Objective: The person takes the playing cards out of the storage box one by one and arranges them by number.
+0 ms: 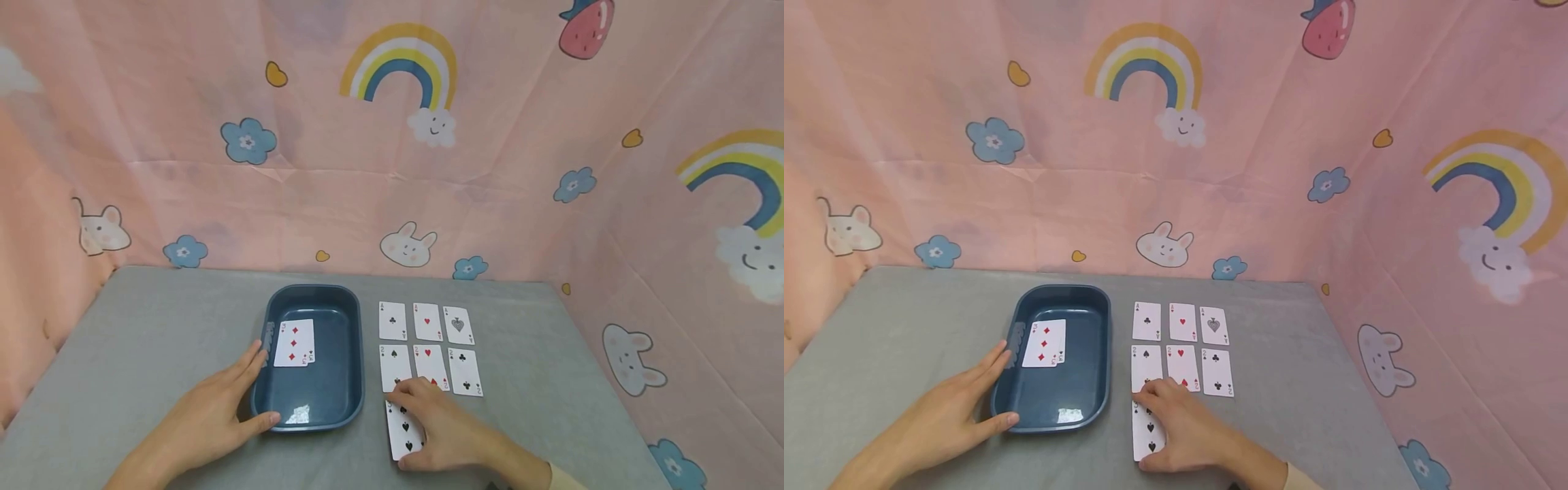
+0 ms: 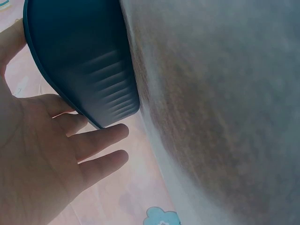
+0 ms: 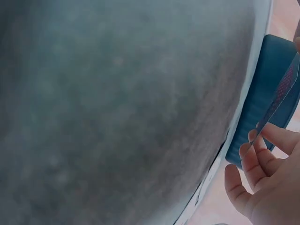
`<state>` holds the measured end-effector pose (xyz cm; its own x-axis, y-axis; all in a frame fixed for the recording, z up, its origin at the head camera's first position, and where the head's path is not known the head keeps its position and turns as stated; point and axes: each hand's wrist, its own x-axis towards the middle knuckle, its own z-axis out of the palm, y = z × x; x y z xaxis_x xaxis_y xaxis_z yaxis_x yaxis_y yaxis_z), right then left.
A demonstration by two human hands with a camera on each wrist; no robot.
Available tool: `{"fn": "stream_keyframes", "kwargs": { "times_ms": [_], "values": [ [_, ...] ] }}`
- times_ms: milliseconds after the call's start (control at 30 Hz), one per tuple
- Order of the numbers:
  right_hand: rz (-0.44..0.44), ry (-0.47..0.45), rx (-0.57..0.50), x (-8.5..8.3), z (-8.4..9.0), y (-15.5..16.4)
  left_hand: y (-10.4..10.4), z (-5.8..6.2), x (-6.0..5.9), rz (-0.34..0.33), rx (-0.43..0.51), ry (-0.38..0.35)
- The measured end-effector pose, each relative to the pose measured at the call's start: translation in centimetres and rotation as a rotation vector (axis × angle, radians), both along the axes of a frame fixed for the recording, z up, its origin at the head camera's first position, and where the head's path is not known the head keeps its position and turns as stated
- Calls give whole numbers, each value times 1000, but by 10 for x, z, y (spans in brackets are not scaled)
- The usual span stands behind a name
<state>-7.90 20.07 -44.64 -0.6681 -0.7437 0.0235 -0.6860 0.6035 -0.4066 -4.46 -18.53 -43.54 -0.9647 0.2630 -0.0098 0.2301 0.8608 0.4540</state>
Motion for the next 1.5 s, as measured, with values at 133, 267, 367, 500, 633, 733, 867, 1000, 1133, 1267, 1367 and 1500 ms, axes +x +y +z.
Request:
{"fn": "stream_keyframes", "kwargs": {
  "times_ms": [133,267,367,500,633,733,867,1000,1133,1267,1367,1500],
  "values": [
    [11,-4,17,1,-2,-1,0,0,0,-4,-3,3],
    [25,19,29,0,-4,-2,0,0,0,-7,1,0],
    [10,16,23,0,-4,-2,0,0,0,-8,-1,-11],
    [-31,10,12,-3,-1,-2,0,1,0,-6,-2,-20],
    [-44,1,3,-9,7,-4,0,0,0,-3,1,-11],
    [-44,-20,-12,-15,14,-5,0,0,0,-5,2,4],
    [-39,-21,-22,-23,25,-9,1,1,0,-7,1,11],
    [-31,-18,-31,-33,39,-15,1,2,0,-7,-1,8],
    [-25,-33,-44,-44,52,-23,1,2,0,-9,3,17],
    [-19,-57,-54,-54,62,-35,0,1,1,-15,11,31],
    [-16,-80,-69,-59,67,-46,-2,0,1,-14,9,35],
    [-32,-113,-78,-63,71,-60,-2,-1,1,-14,-3,33]
  ]
}}
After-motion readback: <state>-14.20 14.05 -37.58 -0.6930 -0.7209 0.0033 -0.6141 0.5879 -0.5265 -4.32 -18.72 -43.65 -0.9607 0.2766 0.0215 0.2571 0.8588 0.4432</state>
